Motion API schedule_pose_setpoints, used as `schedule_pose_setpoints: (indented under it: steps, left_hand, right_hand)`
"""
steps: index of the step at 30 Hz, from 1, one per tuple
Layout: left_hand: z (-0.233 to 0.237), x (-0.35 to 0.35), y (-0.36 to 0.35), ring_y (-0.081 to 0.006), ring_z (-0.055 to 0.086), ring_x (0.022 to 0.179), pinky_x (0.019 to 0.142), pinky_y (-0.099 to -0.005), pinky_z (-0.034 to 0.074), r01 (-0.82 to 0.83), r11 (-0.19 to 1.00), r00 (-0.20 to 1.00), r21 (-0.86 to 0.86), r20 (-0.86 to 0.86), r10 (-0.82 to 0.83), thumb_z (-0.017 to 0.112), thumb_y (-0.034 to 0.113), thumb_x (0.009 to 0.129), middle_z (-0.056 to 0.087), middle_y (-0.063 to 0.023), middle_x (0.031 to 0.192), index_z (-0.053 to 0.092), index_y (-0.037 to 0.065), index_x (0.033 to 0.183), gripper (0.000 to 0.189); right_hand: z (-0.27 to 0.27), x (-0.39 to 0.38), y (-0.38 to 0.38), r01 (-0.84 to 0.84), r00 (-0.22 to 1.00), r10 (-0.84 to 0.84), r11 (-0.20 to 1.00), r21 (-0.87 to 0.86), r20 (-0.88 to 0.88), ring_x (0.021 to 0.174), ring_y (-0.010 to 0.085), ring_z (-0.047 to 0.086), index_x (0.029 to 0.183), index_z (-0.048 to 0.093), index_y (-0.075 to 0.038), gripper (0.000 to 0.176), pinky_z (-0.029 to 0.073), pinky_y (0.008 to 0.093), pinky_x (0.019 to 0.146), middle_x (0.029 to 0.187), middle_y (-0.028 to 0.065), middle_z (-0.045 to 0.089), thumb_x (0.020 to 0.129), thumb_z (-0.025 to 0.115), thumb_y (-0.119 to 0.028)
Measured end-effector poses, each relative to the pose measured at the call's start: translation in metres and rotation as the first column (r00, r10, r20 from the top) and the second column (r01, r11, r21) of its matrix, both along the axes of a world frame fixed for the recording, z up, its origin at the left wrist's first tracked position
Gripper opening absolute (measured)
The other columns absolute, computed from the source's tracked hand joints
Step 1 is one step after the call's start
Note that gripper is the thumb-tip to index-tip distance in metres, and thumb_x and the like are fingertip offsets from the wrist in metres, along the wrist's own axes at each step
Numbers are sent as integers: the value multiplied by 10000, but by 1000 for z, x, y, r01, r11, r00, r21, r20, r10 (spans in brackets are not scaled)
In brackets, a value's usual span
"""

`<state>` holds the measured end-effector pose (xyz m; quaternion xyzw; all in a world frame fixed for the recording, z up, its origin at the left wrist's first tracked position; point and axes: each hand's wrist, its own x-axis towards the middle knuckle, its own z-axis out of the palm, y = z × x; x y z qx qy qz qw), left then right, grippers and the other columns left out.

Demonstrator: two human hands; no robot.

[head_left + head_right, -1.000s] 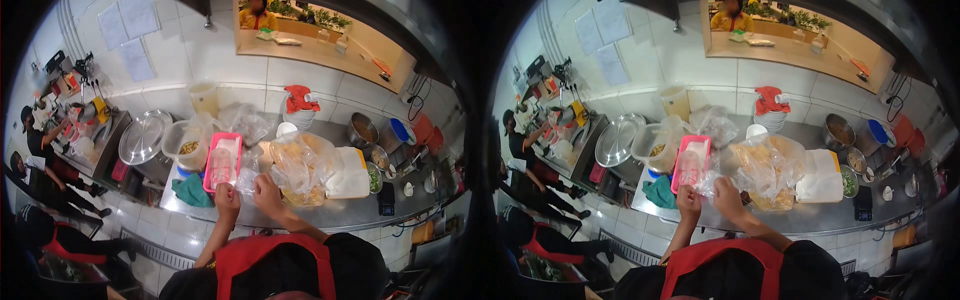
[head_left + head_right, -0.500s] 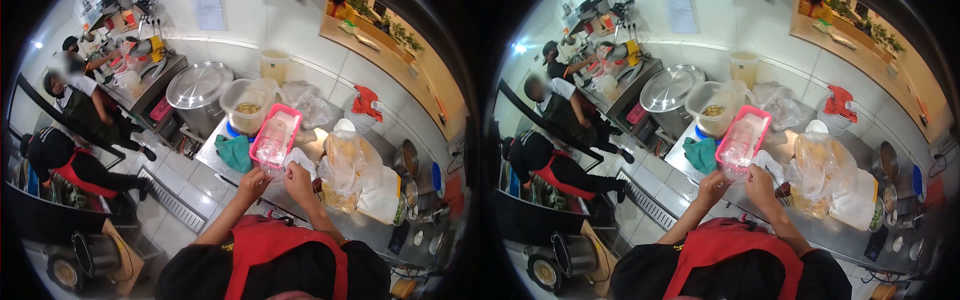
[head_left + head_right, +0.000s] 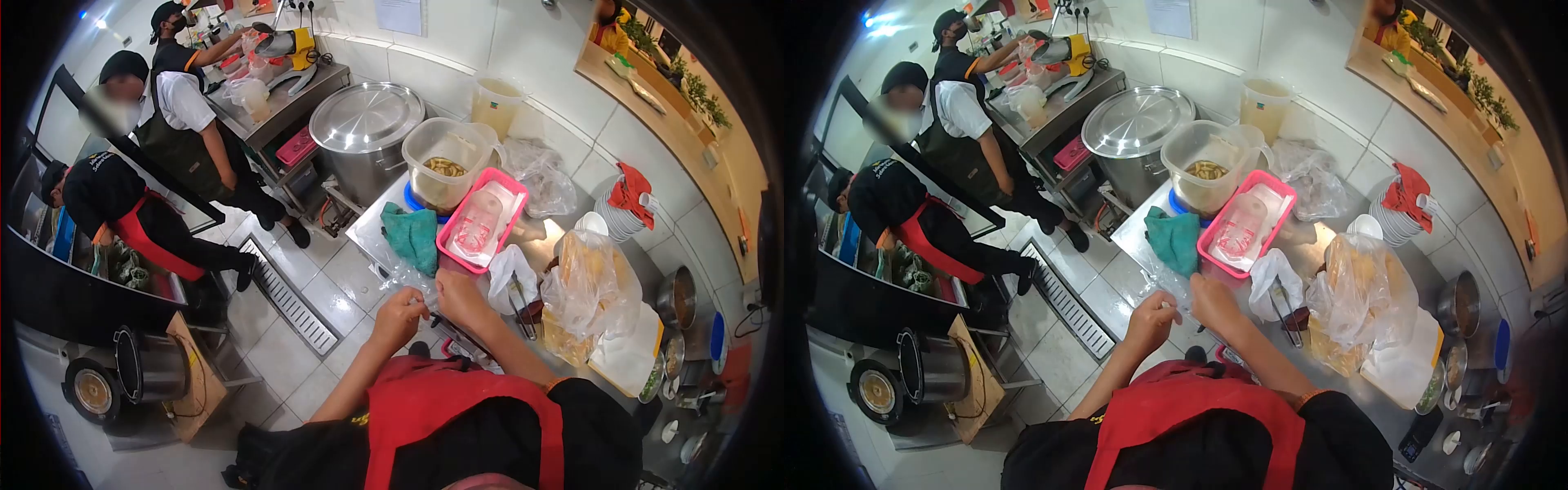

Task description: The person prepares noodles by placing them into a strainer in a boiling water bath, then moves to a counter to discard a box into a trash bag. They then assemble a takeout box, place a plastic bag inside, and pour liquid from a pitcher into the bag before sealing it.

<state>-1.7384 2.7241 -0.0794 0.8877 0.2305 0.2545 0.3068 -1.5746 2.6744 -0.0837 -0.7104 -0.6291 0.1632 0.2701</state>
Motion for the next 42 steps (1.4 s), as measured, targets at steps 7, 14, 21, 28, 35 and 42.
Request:
schedule_pose_setpoints:
  steps: [7, 14, 21, 28, 35, 42]
  left_hand:
    - [-7, -2, 8, -236, 570, 670, 579, -301, 460, -236, 968, 968, -88, 63, 242, 519, -89, 639, 573, -88, 845, 635, 67, 871, 302]
    - [7, -43, 55, -248, 552, 650, 590, -317, 446, -482, 875, 876, -47, -11, 482, 706, 93, 622, 580, -124, 841, 606, 21, 910, 312]
    - [3, -100, 105, -179, 542, 604, 572, -274, 436, -629, 772, 777, -91, -25, 630, 651, 70, 687, 597, -92, 804, 633, 8, 823, 151]
    - [26, -80, 138, -107, 506, 593, 560, -232, 410, -555, 819, 810, -150, 130, 572, 516, -47, 695, 582, -82, 885, 610, 1, 843, 182]
    - [54, -22, 149, -89, 469, 581, 545, -211, 386, -517, 839, 822, -168, 175, 541, 478, -81, 703, 573, -70, 917, 614, 21, 956, 305]
    - [102, 34, 147, -85, 460, 579, 544, -211, 383, -551, 834, 824, -43, 130, 551, 505, -69, 720, 574, -66, 920, 606, 8, 994, 302]
  right_hand:
    - [17, -17, -2, -143, 987, 132, 983, -117, -97, 822, 377, 551, 944, 452, -9, 247, 442, 449, 683, 903, 199, 546, 717, 530, -70]
    - [37, 68, 21, -154, 895, 81, 979, -134, -439, 803, 191, 576, 919, 579, -49, 220, 452, 317, 730, 854, 94, 598, 735, 603, -166]
    - [67, 188, 92, 271, 778, -220, 963, -1, -589, 662, 89, 514, 909, 564, -40, 147, 434, 234, 583, 802, 27, 587, 788, 509, -105]
    - [56, 243, 138, 358, 719, -296, 933, -29, -629, 636, 74, 501, 925, 544, -49, 148, 419, 206, 554, 796, 32, 585, 796, 505, -111]
    - [2, 296, 148, 483, 855, -479, 875, -32, -199, 769, 260, 597, 959, 539, -25, 301, 468, 348, 667, 841, 147, 617, 746, 567, -236]
    - [-45, 327, 213, 524, 841, -514, 852, 15, -167, 721, 295, 592, 845, 582, -23, 318, 464, 379, 658, 812, 159, 623, 756, 598, -328]
